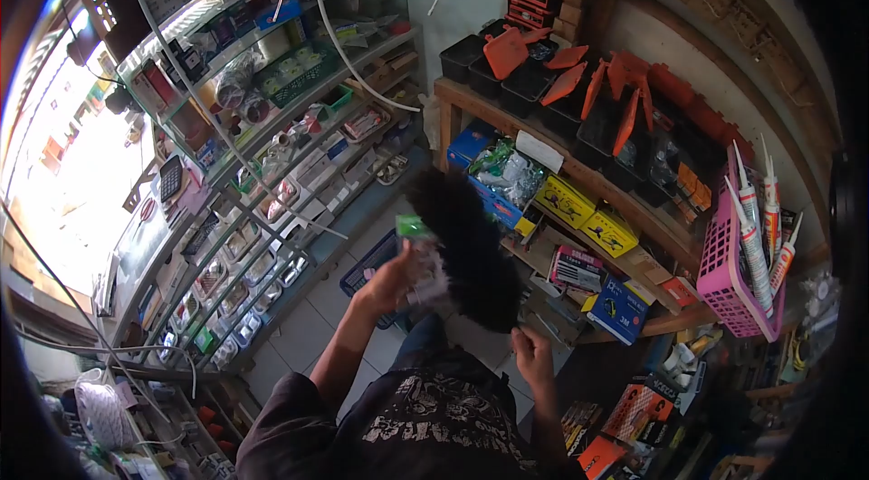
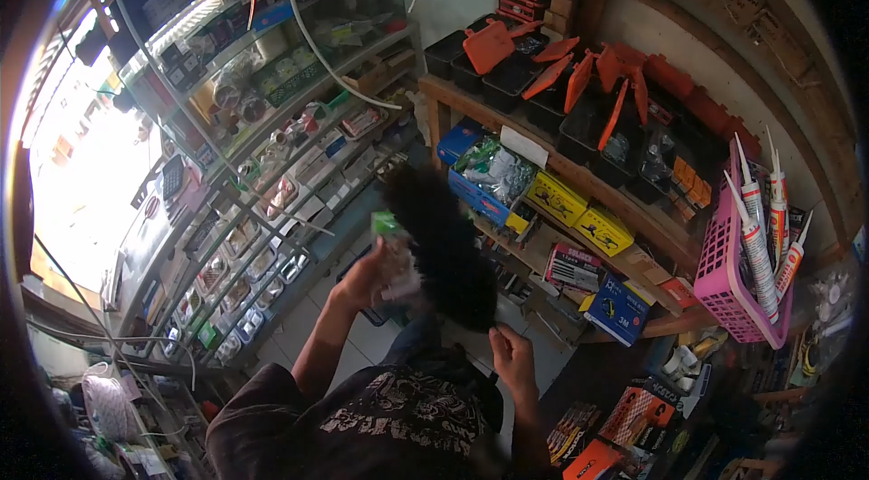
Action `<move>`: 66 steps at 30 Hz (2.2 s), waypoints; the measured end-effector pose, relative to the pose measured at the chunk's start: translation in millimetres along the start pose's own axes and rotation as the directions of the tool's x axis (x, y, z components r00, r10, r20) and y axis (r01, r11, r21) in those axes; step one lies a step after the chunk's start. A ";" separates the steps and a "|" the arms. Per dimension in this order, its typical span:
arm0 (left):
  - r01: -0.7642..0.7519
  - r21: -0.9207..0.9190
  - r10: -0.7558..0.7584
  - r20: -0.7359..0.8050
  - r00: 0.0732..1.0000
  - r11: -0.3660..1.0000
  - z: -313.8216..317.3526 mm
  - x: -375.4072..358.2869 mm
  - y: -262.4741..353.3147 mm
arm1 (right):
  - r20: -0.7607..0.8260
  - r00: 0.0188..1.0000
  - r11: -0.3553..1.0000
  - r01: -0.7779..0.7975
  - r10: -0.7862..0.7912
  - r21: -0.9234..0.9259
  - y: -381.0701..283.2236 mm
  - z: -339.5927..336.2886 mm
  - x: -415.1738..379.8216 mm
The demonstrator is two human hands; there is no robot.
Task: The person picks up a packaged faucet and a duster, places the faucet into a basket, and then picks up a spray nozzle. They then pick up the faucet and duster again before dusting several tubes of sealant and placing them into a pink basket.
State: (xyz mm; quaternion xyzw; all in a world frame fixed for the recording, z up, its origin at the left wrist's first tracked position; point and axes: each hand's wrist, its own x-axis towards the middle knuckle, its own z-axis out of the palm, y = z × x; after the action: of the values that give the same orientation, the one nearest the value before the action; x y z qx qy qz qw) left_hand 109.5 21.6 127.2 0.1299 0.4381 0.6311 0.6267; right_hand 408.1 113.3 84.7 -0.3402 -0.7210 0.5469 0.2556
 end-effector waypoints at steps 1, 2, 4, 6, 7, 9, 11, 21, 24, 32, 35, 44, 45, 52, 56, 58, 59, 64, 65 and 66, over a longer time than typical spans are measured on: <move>0.124 0.163 -0.111 -0.086 0.990 0.979 3.7 -1.9 -3.3 | 0.003 0.999 0.998 0.043 -0.043 -0.053 -9.8 -4.4 8.2; 0.121 0.157 -0.108 -0.090 0.990 0.980 -8.2 1.6 -7.8 | 0.009 0.996 0.991 0.087 -0.087 -0.105 -17.1 -8.2 15.8; -0.183 0.729 -0.008 0.251 0.968 0.660 -59.4 17.9 -23.0 | 0.037 0.994 0.982 0.104 -0.099 -0.156 -22.1 -16.1 25.7; -0.226 0.796 -0.025 0.289 0.957 0.561 -60.9 10.0 -15.3 | 0.098 0.989 0.954 0.135 -0.113 -0.268 -33.9 -29.4 34.9; -0.250 0.824 -0.033 0.308 0.951 0.509 -61.4 6.0 -11.3 | 0.109 0.987 0.952 0.146 -0.120 -0.268 -27.0 -40.3 36.6; 0.144 0.448 -0.186 0.050 0.981 0.883 -24.2 -23.9 27.6 | 0.170 0.977 0.944 0.176 -0.132 -0.280 -10.4 -58.7 38.5; 0.086 0.440 -0.147 0.106 0.983 0.894 -30.1 -30.3 33.3 | 0.163 0.976 0.940 0.184 -0.142 -0.287 -25.5 -62.5 39.4; -0.526 0.838 0.000 0.532 0.847 0.143 -103.7 5.0 -12.5 | 0.298 0.946 0.928 0.220 -0.128 -0.299 -40.5 -37.5 66.2; -0.126 0.780 0.019 0.146 0.989 0.613 -72.3 -26.5 12.7 | 0.306 0.943 0.938 0.220 -0.134 -0.268 -32.2 -53.5 62.6; -0.492 0.850 -0.163 0.468 0.869 -0.188 -60.4 6.3 -6.4 | 0.276 0.953 0.939 0.202 -0.123 -0.280 -53.2 -19.7 71.3; -0.043 0.609 -0.029 0.108 0.994 0.792 -66.5 18.7 -19.7 | 0.254 0.958 0.933 0.208 -0.133 -0.294 -43.0 -12.0 74.6; -0.425 -0.378 0.419 -0.103 0.902 0.823 -52.2 38.9 32.7 | 0.313 0.946 0.989 0.116 -0.081 -0.093 -26.3 49.4 21.3; -0.440 -0.453 0.432 -0.127 0.893 0.776 -41.1 35.4 35.2 | 0.289 0.955 0.993 0.095 -0.071 -0.069 -23.4 51.5 22.8; -0.328 -0.393 0.340 -0.041 0.940 0.859 11.1 32.7 2.6 | 0.222 0.975 1.000 0.030 -0.029 -0.003 -45.8 63.9 41.6; -0.277 -0.481 0.335 0.038 0.941 0.832 5.8 31.7 15.6 | 0.229 0.972 0.998 0.060 -0.054 -0.020 -38.7 58.1 27.6; -0.315 -0.367 0.299 -0.101 0.949 0.875 0.1 16.1 38.3 | 0.262 0.964 0.999 0.046 -0.037 -0.027 -31.6 55.9 16.7; -0.312 -0.365 0.297 -0.099 0.950 0.877 -4.7 18.4 36.2 | 0.272 0.962 0.999 0.038 -0.027 -0.032 -28.2 56.1 11.8; -0.594 0.084 0.596 0.003 0.803 0.800 -5.5 61.5 -29.3 | 0.165 0.984 0.996 0.078 -0.070 -0.038 -38.1 59.3 27.3; -0.660 0.273 0.688 -0.013 0.725 0.700 1.4 63.3 -34.3 | 0.161 0.987 1.000 0.015 -0.014 -0.002 -38.5 58.3 33.3; -0.499 -0.084 0.496 -0.053 0.867 0.862 16.4 50.1 -25.5 | 0.160 0.986 0.998 -0.048 0.041 0.035 -38.6 57.6 36.6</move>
State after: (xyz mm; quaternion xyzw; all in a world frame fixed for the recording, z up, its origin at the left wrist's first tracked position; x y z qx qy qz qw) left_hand 129.4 68.9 99.2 0.1991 0.3686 0.7934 0.4416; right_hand 334.0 99.5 106.1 -0.3064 -0.7206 0.5918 0.1913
